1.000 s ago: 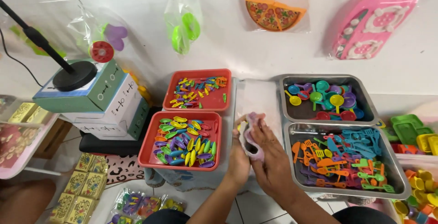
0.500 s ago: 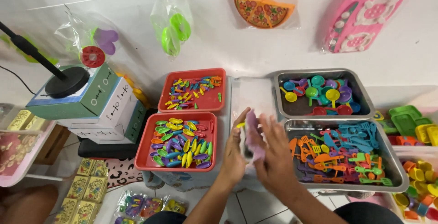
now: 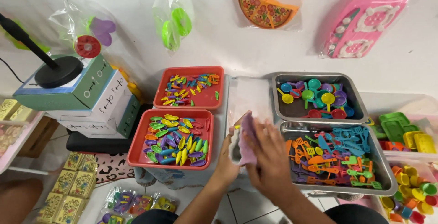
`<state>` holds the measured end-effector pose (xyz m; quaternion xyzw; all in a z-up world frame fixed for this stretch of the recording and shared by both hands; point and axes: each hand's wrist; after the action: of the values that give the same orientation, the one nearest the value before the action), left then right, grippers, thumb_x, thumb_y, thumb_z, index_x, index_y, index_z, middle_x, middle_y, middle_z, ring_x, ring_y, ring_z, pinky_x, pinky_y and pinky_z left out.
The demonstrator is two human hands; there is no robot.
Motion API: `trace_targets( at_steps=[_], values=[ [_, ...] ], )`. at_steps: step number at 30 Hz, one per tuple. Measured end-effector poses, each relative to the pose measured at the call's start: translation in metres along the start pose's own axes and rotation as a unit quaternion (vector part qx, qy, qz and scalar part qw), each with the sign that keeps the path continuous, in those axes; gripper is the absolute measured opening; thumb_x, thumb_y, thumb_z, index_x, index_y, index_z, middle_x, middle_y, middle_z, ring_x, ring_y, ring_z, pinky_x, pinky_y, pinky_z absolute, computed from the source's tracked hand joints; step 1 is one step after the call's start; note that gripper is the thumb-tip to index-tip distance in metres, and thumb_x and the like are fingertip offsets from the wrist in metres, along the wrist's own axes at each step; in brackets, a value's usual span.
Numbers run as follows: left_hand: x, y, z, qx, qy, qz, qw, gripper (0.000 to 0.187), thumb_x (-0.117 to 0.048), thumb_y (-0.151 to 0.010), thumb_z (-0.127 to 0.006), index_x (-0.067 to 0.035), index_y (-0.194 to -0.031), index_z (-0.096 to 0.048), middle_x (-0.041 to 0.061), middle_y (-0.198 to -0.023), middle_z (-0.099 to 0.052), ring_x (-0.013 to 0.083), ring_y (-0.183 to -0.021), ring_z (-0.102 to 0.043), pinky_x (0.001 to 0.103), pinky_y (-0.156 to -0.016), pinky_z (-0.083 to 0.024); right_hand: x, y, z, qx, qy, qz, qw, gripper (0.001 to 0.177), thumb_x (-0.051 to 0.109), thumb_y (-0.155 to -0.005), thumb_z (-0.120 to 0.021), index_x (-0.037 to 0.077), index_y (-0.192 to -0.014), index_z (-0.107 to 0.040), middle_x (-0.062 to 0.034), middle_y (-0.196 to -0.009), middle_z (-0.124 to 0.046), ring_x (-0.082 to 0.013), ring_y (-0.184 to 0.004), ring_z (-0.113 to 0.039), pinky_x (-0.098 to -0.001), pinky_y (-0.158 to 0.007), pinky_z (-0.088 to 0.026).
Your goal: Cleaning small plastic toy pieces with a cloth and sorting them into trays.
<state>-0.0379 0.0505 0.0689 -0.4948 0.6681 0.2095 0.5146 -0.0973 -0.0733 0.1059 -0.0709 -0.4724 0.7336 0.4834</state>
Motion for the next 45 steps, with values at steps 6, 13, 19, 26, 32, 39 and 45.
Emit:
trace_targets(
  at_steps=[6, 13, 19, 26, 32, 39, 45],
  values=[
    [0.042, 0.008, 0.022, -0.046, -0.301, -0.029, 0.952, 0.067, -0.021, -0.095, -0.059, -0.001, -0.154, -0.032, 0.021, -0.147, -0.048, 0.0291, -0.133, -0.051, 0.039, -0.115, -0.038, 0.007, -0.002, 0.007, 0.004, -0.027, -0.008, 1.0, 0.054, 0.008, -0.073, -0.067, 0.0, -0.127, -0.068, -0.0222, -0.153, -0.05, -0.0416, -0.145, -0.044, -0.0548, -0.121, -0.033],
    [0.007, 0.008, 0.01, -0.057, -0.24, 0.054, 0.968, 0.061, -0.018, -0.095, -0.061, -0.006, -0.152, -0.042, 0.015, -0.149, -0.05, 0.0266, -0.129, -0.057, 0.035, -0.101, -0.056, 0.008, -0.012, 0.013, -0.008, -0.035, -0.02, 0.999, 0.048, 0.008, -0.076, -0.068, -0.003, -0.123, -0.068, -0.0236, -0.151, -0.051, -0.0418, -0.144, -0.045, -0.0488, -0.118, -0.038],
    [-0.039, -0.002, -0.016, 0.046, -0.1, 0.032, 0.993, 0.061, -0.039, -0.108, -0.02, -0.004, -0.154, -0.038, 0.021, -0.144, -0.059, 0.028, -0.134, -0.058, 0.037, -0.114, -0.046, -0.006, -0.012, 0.014, -0.015, 0.016, -0.014, 1.0, 0.047, 0.005, -0.071, -0.066, 0.004, -0.117, -0.072, -0.0223, -0.155, -0.048, -0.0413, -0.147, -0.043, -0.0542, -0.12, -0.034],
    [-0.056, -0.002, -0.019, 0.038, -0.101, 0.013, 0.994, 0.066, -0.046, -0.106, -0.023, -0.002, -0.155, -0.037, 0.023, -0.148, -0.055, 0.0282, -0.127, -0.062, 0.033, -0.1, -0.052, -0.02, -0.008, 0.009, -0.006, -0.1, -0.065, 0.993, 0.054, -0.003, -0.071, -0.064, 0.005, -0.124, -0.07, -0.0184, -0.156, -0.049, -0.0385, -0.151, -0.041, -0.0497, -0.121, -0.035],
    [-0.051, 0.001, -0.019, 0.008, 0.009, 0.062, 0.998, 0.072, -0.052, -0.103, -0.025, -0.005, -0.156, -0.036, 0.022, -0.153, -0.05, 0.0275, -0.13, -0.059, 0.034, -0.101, -0.052, -0.018, -0.004, 0.004, -0.019, -0.202, -0.084, 0.976, 0.046, -0.002, -0.082, -0.063, 0.002, -0.127, -0.066, -0.0213, -0.156, -0.049, -0.0402, -0.152, -0.04, -0.0508, -0.124, -0.034],
    [-0.053, 0.004, -0.022, -0.016, -0.036, 0.02, 0.999, 0.067, -0.047, -0.105, -0.018, -0.005, -0.155, -0.037, 0.024, -0.151, -0.051, 0.0291, -0.128, -0.061, 0.036, -0.102, -0.053, -0.007, -0.003, 0.007, -0.011, -0.182, -0.077, 0.98, 0.051, -0.004, -0.078, -0.059, -0.002, -0.128, -0.066, -0.0238, -0.158, -0.045, -0.0397, -0.151, -0.041, -0.0495, -0.124, -0.032],
    [-0.054, -0.001, -0.013, -0.001, 0.04, -0.051, 0.998, 0.072, -0.049, -0.106, -0.022, 0.003, -0.156, -0.028, 0.023, -0.148, -0.052, 0.0308, -0.136, -0.053, 0.044, -0.116, -0.044, 0.005, 0.012, -0.002, 0.04, -0.192, -0.081, 0.977, 0.064, -0.004, -0.069, -0.059, 0.001, -0.132, -0.065, -0.022, -0.16, -0.042, -0.0399, -0.153, -0.035, -0.0488, -0.121, -0.033]
  ],
)
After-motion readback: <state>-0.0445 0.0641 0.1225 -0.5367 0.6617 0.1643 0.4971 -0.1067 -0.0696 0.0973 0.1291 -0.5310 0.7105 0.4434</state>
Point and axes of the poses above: each hand's wrist, its own y-axis away from the middle knuckle, its own z-axis out of the back of the hand, x = y × z
